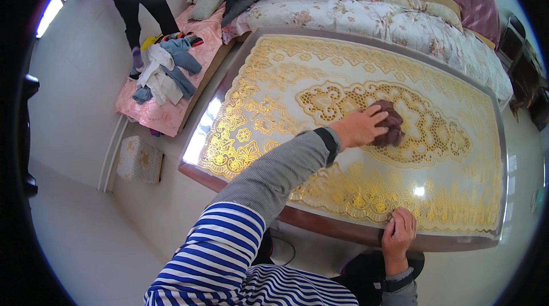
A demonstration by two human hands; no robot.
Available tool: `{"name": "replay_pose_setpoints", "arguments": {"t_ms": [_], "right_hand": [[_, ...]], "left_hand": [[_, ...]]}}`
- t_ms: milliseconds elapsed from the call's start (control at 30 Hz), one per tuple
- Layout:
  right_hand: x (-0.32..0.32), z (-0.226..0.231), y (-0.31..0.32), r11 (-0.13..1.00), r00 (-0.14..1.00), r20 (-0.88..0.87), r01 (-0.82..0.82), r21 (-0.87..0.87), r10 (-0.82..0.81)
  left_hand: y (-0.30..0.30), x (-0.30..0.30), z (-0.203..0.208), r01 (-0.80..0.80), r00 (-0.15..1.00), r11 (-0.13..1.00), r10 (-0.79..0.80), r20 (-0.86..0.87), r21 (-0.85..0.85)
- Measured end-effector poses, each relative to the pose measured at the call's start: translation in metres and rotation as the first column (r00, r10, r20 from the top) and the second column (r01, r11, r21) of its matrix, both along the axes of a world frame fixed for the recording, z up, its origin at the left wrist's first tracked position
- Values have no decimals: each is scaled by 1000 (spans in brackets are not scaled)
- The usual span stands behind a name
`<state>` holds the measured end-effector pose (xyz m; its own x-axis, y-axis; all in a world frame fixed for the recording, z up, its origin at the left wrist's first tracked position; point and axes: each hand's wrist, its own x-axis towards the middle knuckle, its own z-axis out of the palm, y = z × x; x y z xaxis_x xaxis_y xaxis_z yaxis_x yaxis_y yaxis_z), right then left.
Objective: The person kneels on the floor and wipes the surface of a glass-topped table with a brown cloth. They move the cloth across the table in circular and back-and-forth motions, covering the entire surface area.
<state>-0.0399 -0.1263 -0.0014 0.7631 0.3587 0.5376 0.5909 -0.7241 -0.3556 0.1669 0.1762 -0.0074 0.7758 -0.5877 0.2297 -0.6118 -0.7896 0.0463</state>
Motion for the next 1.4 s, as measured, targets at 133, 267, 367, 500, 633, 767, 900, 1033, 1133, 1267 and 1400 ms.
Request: {"name": "replay_pose_setpoints", "arguments": {"t_ms": [133,267,367,500,633,767,900,1033,1133,1267,1400], "right_hand": [[-1,-4,0,1000,1000,0,11,-2,-11],[-1,-5,-2,999,1000,-4,15,-31,-15],[-1,-4,-3,999,1000,-29,6,-42,-7],[-1,-2,-3,998,999,-46,-8,-67,5],[-2,-2,-3,995,998,-68,-7,-96,0],[-2,0,-3,994,997,-79,-3,-109,-6],[-3,3,-2,994,997,-74,-12,-108,4],[-3,6,0,995,998,-65,-7,-98,1],[-1,8,1,996,997,-80,-14,-86,7],[1,13,1,998,995,-88,-42,-53,37],[3,16,1,999,995,-85,-47,-23,45]], "left_hand": [[-1,7,0,84,990,996,-85,114,14],[21,19,6,33,996,997,-27,87,-74],[90,35,6,-72,982,981,101,159,-181],[225,32,2,-368,901,886,415,125,-282],[367,-20,3,-672,724,723,687,63,-161],[437,-51,-11,-843,517,511,856,8,-165],[437,-26,-31,-902,428,430,902,46,-32],[403,3,-26,-812,583,582,811,47,32],[341,36,-18,-641,764,709,624,160,294],[225,92,-16,-485,870,865,463,169,126],[67,143,-16,-189,962,975,160,219,118]]}}
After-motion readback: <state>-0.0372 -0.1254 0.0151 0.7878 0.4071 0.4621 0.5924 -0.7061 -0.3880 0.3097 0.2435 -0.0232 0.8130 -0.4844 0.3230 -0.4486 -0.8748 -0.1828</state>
